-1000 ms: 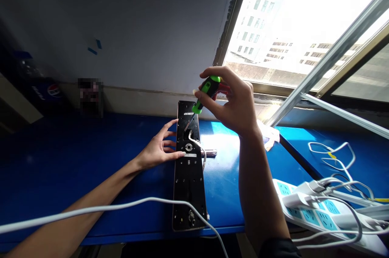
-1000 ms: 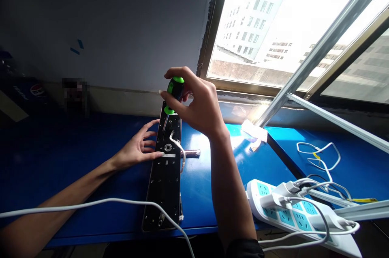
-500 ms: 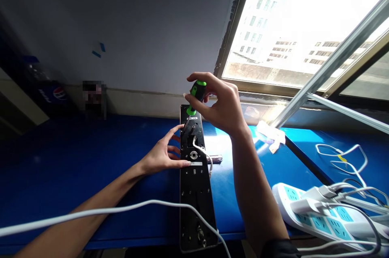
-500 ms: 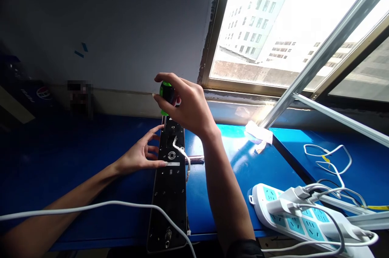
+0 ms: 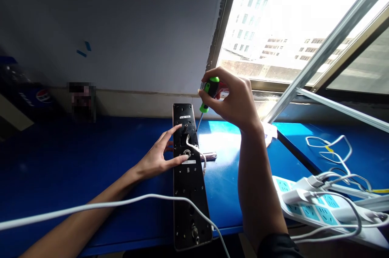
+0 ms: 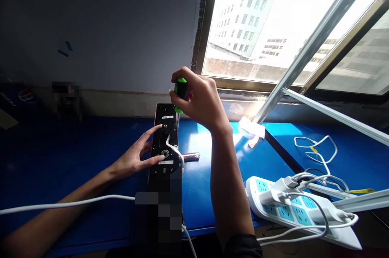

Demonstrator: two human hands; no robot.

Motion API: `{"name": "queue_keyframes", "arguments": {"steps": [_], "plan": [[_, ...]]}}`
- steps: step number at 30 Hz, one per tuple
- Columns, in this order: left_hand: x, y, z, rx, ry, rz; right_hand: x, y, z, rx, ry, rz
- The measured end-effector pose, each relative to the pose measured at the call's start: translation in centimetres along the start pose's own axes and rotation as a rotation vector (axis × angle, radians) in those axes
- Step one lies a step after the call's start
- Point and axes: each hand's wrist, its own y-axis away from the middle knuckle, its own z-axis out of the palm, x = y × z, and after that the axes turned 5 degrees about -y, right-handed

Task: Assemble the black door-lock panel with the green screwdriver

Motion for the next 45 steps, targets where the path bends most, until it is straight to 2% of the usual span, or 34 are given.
{"name": "queue_keyframes", "arguments": {"steps": [5, 15, 18, 23, 28, 35, 38, 40, 43, 45], "plan": [[-0.2, -0.5, 1.2, 0.102, -0.1, 0.019, 1.3, -0.3, 0.9, 0.039, 0.019, 0.005], [0.0, -1.0, 1.1, 0.08, -0.048, 0.031, 1.2, -0.2, 0.6, -0.005, -0.033, 0.013], [0.1, -0.9, 1.1, 0.078, -0.059, 0.034, 1.1, -0.1, 0.3, -0.045, -0.035, 0.015], [-0.2, -0.7, 1.1, 0.079, -0.106, 0.026, 1.4, -0.1, 0.4, -0.037, 0.003, 0.023], [-0.4, -0.7, 1.3, 0.088, -0.134, 0.038, 1.9, -0.2, 1.0, 0.059, 0.075, 0.048], [-0.2, -1.0, 1.5, 0.112, -0.157, 0.026, 2.4, -0.7, 3.4, 0.239, 0.179, 0.026], [-0.3, -1.1, 1.5, 0.125, -0.177, 0.039, 2.2, -0.8, 3.7, 0.281, 0.198, 0.051], [-0.4, -1.3, 1.6, 0.134, -0.186, 0.055, 1.8, -0.7, 3.2, 0.218, 0.156, 0.024], [-0.6, -1.4, 1.7, 0.149, -0.183, 0.07, 1.1, -0.4, 2.0, 0.003, 0.02, -0.062], [-0.8, -1.5, 1.7, 0.161, -0.184, 0.074, 0.8, -0.2, 1.5, -0.06, -0.019, -0.069]]}}
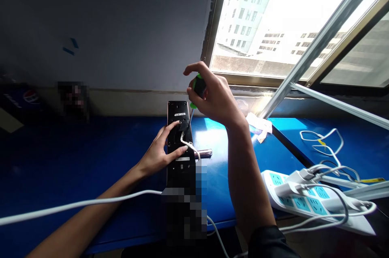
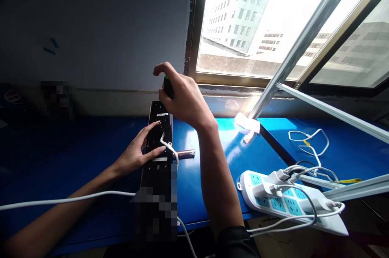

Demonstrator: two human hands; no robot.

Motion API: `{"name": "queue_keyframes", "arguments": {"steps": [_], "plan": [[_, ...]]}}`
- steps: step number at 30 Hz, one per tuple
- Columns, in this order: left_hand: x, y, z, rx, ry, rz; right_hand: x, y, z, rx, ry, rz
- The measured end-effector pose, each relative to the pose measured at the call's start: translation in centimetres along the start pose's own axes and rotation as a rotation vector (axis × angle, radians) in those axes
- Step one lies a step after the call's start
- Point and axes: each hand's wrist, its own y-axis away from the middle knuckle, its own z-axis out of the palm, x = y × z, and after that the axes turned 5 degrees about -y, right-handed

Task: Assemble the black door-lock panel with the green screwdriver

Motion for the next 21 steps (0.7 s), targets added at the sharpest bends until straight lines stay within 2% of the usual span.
{"name": "queue_keyframes", "arguments": {"steps": [2, 6, 8, 12, 18, 21], "plan": [[-0.1, 0.0, 0.0, 0.007, -0.001, 0.003, -0.1, 0.0, -0.1, 0.023, 0.023, 0.027], [-0.1, 0.1, 0.1, 0.015, 0.001, 0.004, 0.3, -0.2, 0.4, 0.167, 0.114, 0.088], [-0.2, 0.1, 0.1, 0.018, 0.01, 0.007, 0.4, -0.2, 0.3, 0.146, 0.072, 0.077], [-0.5, 0.1, 0.2, 0.016, 0.039, 0.026, 0.3, 0.1, -0.7, 0.025, -0.039, 0.061], [-0.6, 0.0, 0.2, 0.02, 0.038, 0.016, 0.7, 0.2, -0.7, 0.124, 0.058, 0.11], [-0.6, 0.0, 0.1, 0.016, 0.045, 0.016, 0.7, 0.3, -0.8, 0.078, -0.005, 0.096]]}}
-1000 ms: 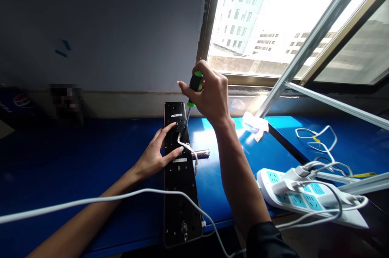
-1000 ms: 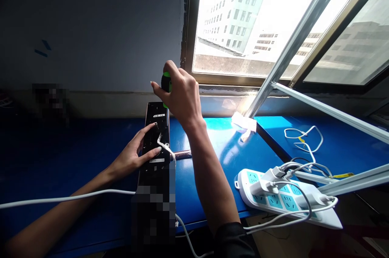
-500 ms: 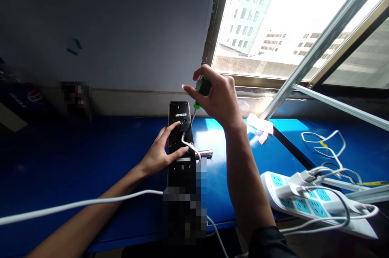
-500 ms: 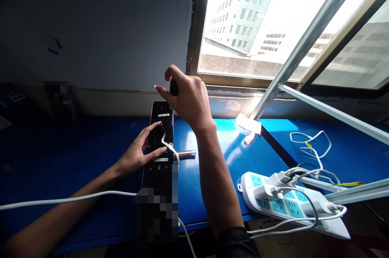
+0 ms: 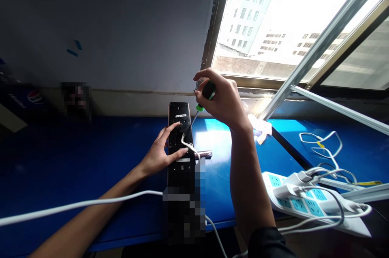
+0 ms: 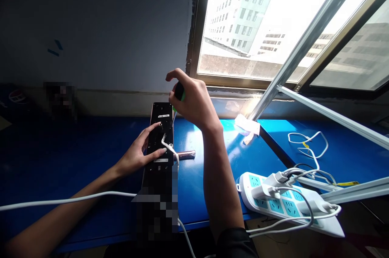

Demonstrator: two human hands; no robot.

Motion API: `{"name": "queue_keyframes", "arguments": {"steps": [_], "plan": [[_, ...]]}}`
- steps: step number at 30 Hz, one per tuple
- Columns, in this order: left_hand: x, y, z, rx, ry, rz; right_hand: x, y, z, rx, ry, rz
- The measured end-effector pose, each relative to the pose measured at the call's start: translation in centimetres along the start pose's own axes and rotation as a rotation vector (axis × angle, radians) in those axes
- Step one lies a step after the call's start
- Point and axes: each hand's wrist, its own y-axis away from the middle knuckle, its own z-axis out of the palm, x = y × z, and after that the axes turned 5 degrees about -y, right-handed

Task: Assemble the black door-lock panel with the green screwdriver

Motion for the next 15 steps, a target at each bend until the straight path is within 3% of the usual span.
{"name": "queue_keyframes", "arguments": {"steps": [3, 8, 15], "plan": [[-0.02, -0.02, -0.02, -0.001, -0.004, -0.003, -0.21, 0.08, -0.34, -0.053, -0.013, 0.0], [-0.15, 0.02, 0.09, 0.006, 0.009, 0.002, -0.07, 0.26, -0.74, -0.017, 0.041, 0.041], [0.01, 0.0, 0.07, 0.002, 0.012, 0.007, 0.19, 0.51, -0.92, -0.075, -0.031, -0.003]]}}
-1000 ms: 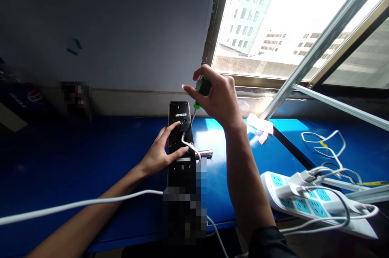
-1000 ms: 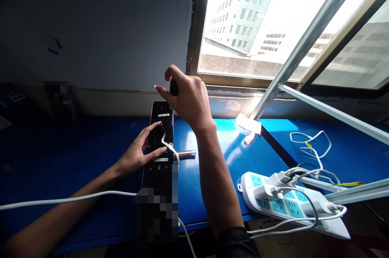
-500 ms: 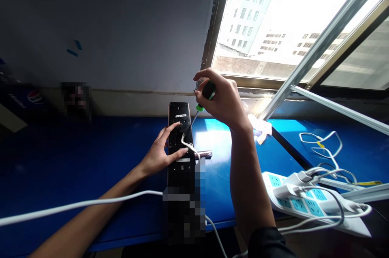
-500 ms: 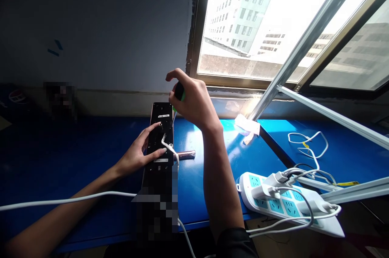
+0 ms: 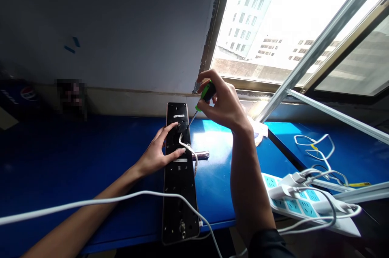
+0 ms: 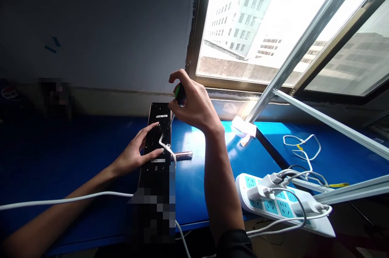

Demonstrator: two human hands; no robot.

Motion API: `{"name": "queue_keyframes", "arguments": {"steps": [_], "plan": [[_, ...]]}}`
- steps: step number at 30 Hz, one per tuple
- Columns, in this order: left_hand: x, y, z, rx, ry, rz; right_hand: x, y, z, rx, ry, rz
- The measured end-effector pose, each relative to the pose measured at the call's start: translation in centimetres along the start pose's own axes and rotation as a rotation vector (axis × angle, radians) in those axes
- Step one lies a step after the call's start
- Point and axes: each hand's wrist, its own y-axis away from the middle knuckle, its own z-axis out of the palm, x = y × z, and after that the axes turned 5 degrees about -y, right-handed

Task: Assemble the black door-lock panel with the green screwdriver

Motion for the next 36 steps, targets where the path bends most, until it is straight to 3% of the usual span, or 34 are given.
{"name": "queue_keyframes", "arguments": {"steps": [4, 10, 15, 21, 26, 31, 36], "plan": [[0.1, 0.0, -0.1, -0.004, -0.03, 0.004, 0.0, 0.0, 0.1, 0.018, 0.036, 0.017], [0.3, 0.1, -0.1, -0.007, -0.031, -0.015, 0.0, -0.2, 0.1, -0.062, -0.066, -0.066], [0.2, 0.1, -0.1, -0.019, -0.023, -0.019, 0.1, -0.3, 0.0, 0.027, -0.004, -0.039], [-0.1, 0.1, -0.1, -0.02, -0.032, -0.01, -0.8, 0.0, -0.4, -0.09, -0.07, -0.041], [0.0, 0.1, -0.2, -0.021, -0.027, -0.01, -0.9, -0.1, -0.1, 0.043, 0.033, -0.047], [-0.1, 0.1, -0.2, -0.024, -0.039, -0.011, -1.0, -0.1, 0.1, -0.057, 0.013, -0.041], [0.0, 0.1, -0.2, -0.025, -0.04, -0.015, -1.0, 0.0, 0.1, -0.001, 0.051, -0.033]]}}
